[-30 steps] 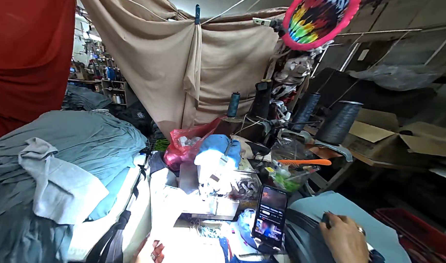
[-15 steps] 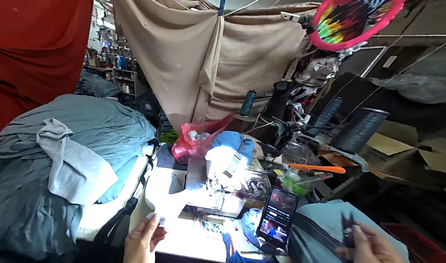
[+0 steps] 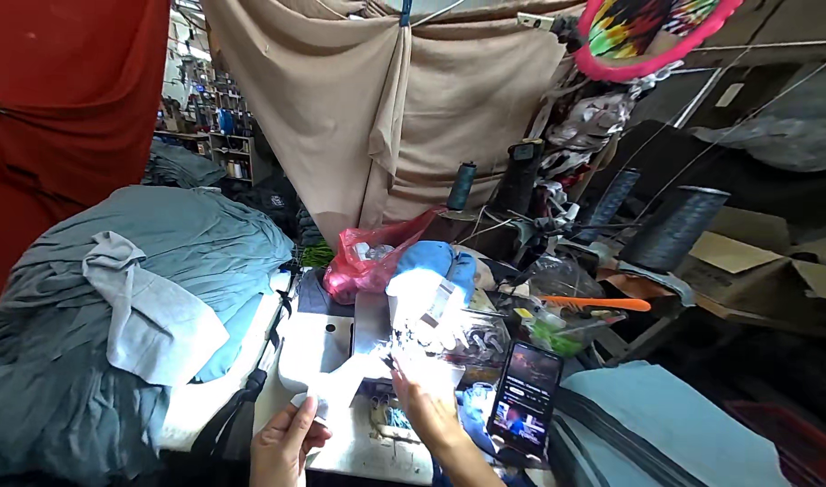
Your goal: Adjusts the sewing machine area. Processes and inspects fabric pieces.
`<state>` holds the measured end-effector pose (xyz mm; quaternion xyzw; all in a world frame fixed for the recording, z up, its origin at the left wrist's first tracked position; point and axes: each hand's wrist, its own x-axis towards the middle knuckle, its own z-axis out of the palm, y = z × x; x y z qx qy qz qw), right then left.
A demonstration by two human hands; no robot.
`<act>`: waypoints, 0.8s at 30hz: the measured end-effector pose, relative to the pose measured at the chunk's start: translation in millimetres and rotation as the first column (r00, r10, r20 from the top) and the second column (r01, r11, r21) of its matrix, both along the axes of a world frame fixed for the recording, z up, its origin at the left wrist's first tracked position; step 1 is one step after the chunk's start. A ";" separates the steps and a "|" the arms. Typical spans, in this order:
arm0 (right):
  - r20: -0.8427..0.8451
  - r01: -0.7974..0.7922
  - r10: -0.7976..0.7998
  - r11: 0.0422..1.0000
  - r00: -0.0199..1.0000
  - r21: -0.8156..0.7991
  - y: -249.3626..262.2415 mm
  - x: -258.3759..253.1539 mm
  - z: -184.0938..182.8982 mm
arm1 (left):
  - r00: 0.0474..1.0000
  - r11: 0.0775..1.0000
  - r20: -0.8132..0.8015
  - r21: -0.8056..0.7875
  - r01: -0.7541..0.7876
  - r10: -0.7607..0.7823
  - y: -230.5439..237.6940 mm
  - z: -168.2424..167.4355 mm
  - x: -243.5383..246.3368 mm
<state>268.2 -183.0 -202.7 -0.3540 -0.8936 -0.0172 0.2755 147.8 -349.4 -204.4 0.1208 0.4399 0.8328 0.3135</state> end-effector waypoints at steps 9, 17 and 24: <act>-0.213 -0.054 0.057 0.998 0.975 0.022 -17.0 84.9 14.1 | 0.913 0.940 -0.239 0.007 -0.340 0.332 -26.4 11.3 -91.3; -0.288 0.515 -0.473 0.853 0.833 0.089 54.7 274.0 28.7 | 0.809 0.996 -0.588 -0.081 -0.039 -0.017 -26.6 10.0 -136.5; -0.164 0.636 -0.629 0.771 0.760 -0.009 92.1 304.8 13.3 | 0.681 0.892 -0.584 -0.366 0.265 -0.442 -8.6 -9.0 -78.2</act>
